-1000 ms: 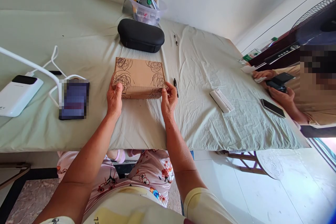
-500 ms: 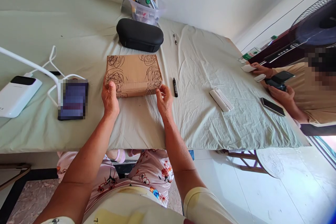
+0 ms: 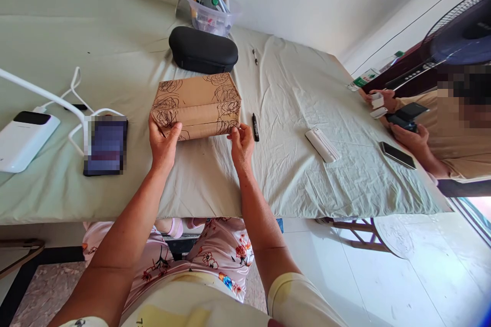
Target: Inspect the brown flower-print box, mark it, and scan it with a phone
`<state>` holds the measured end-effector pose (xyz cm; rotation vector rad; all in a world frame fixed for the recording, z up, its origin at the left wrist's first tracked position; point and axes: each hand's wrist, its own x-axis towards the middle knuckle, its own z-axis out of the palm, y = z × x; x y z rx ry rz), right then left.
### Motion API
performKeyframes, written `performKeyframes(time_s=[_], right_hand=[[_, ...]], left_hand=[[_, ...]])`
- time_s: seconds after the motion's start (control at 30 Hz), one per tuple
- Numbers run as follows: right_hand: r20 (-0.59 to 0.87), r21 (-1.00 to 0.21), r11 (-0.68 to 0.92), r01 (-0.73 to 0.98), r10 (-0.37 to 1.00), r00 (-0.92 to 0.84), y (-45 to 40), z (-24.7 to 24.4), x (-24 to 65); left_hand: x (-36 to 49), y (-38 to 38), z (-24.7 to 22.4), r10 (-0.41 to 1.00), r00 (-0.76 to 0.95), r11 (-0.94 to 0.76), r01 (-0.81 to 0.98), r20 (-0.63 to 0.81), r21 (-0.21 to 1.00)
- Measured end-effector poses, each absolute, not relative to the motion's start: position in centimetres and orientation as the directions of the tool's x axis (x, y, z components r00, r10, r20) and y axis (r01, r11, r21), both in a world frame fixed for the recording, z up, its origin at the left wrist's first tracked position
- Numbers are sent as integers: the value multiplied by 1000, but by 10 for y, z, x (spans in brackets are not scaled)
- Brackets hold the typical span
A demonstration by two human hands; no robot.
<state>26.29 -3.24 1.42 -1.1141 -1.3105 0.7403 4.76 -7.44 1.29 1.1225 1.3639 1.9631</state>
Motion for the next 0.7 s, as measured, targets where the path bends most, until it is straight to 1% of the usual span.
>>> performKeyframes(time_s=[0.13,0.27,0.4,0.57,0.7], right_hand=[[359,-930,333,158,917,177,-32,14,263],[398,-910,366,194,902,168,-31,8,262],[362,-923,331,197,920,149,-34,6,258],[318,-929,274,247,935,158,-43,7,247],[305,-927,248,281,934,186,-47,6,242]], left_hand=[[51,-76,10,768,-534,-372,75,353,925],[54,-76,10,743,-550,-373,133,381,918],[59,-81,12,736,-532,-370,201,418,907],[68,-86,10,747,-504,-250,392,434,885],[70,-86,5,743,-512,-193,453,431,870]])
